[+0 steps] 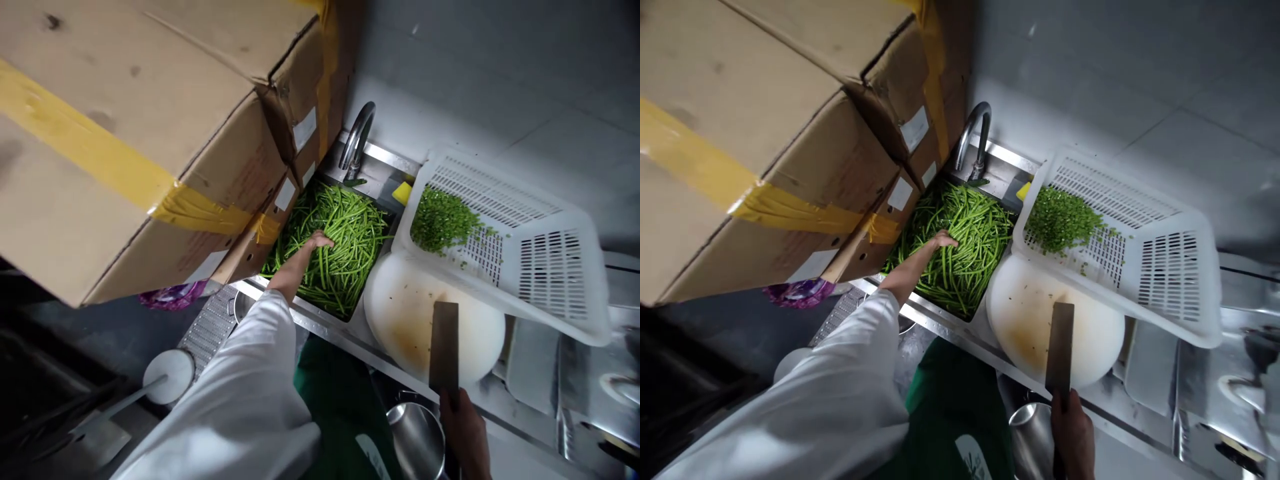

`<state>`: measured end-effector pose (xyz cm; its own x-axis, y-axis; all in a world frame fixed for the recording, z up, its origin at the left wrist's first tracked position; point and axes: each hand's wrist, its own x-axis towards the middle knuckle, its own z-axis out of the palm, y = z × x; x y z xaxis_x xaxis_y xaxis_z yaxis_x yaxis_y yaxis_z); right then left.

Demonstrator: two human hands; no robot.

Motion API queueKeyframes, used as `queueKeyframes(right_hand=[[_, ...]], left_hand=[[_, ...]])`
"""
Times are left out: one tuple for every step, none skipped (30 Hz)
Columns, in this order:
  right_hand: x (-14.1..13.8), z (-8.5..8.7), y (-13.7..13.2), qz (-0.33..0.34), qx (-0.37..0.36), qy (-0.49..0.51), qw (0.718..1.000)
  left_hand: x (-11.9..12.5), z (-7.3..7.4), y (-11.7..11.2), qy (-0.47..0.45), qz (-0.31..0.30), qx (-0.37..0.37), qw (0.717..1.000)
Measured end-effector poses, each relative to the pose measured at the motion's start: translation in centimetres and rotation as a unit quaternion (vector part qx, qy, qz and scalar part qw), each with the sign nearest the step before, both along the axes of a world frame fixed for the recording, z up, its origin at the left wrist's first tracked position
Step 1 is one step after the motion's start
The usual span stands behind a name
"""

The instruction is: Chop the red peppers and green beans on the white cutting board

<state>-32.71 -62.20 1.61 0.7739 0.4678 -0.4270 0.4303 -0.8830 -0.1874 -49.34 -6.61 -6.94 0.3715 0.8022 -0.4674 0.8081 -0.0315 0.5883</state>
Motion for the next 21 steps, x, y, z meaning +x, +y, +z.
queueKeyframes(right_hand=[[0.2,-0.1,-0.1,0.011,0.003,-0.002,1.000],[0.4,-0.2,-0.2,0.022,0.007,-0.002,1.000],[0.6,-0.3,-0.4,0.032,0.009,-0.002,0.999],[0.9,-0.5,-0.5,0.041,0.011,-0.003,0.999],[1.2,-0.6,-0.7,0.050,0.012,-0.005,0.999],[1.5,-0.8,-0.9,0.060,0.013,-0.008,0.998],[1.9,-1.0,-1.0,0.070,0.014,-0.013,0.997],[2.2,-1.1,-1.2,0.080,0.013,-0.018,0.997],[2.5,-1.2,-1.3,0.089,0.011,-0.023,0.996],[2.8,-1.3,-1.4,0.098,0.008,-0.025,0.995],[3.1,-1.4,-1.5,0.104,0.005,-0.026,0.994],[3.3,-1.6,-1.6,0.109,0.002,-0.026,0.994],[3.4,-1.7,-1.7,0.113,0.001,-0.024,0.993],[3.5,-1.8,-1.7,0.116,0.002,-0.022,0.993],[3.6,-1.9,-1.8,0.118,0.005,-0.021,0.993],[3.7,-2.1,-1.8,0.119,0.007,-0.020,0.993],[3.7,-2.2,-1.9,0.118,0.007,-0.019,0.993],[3.7,-2.3,-1.9,0.115,0.007,-0.016,0.993],[3.7,-2.3,-1.9,0.113,0.007,-0.015,0.993],[3.7,-2.4,-2.0,0.112,0.007,-0.014,0.994],[3.7,-2.4,-2.0,0.111,0.008,-0.015,0.994]], left_hand=[[-0.3,0.8,0.1,0.005,0.002,0.008,1.000],[-0.5,1.8,0.1,0.008,0.005,0.018,1.000],[-0.8,2.9,0.2,0.008,0.006,0.032,0.999],[-1.0,4.3,0.3,0.007,0.005,0.047,0.999],[-1.2,5.7,0.4,0.004,0.003,0.064,0.998],[-1.4,7.3,0.5,0.002,0.000,0.084,0.996],[-1.4,8.8,0.5,0.002,-0.006,0.108,0.994],[-1.4,10.3,0.4,0.003,-0.013,0.134,0.991],[-1.3,11.6,0.0,0.006,-0.019,0.159,0.987],[-1.1,12.7,-0.5,0.012,-0.024,0.183,0.983],[-0.9,13.4,-1.4,0.022,-0.026,0.208,0.977],[-0.7,13.7,-2.5,0.036,-0.022,0.236,0.971],[-0.6,13.5,-3.8,0.054,-0.014,0.264,0.963],[-0.5,12.9,-5.4,0.074,-0.006,0.292,0.953],[-0.4,11.9,-7.0,0.093,-0.006,0.313,0.945],[-0.4,10.7,-8.6,0.113,-0.019,0.315,0.942],[-0.5,9.3,-10.2,0.132,-0.048,0.291,0.946],[-0.5,7.9,-11.5,0.150,-0.081,0.252,0.953],[-0.6,6.7,-12.4,0.164,-0.112,0.209,0.958],[-0.6,5.7,-13.1,0.174,-0.135,0.171,0.960],[-0.5,5.0,-13.4,0.177,-0.145,0.147,0.962]])
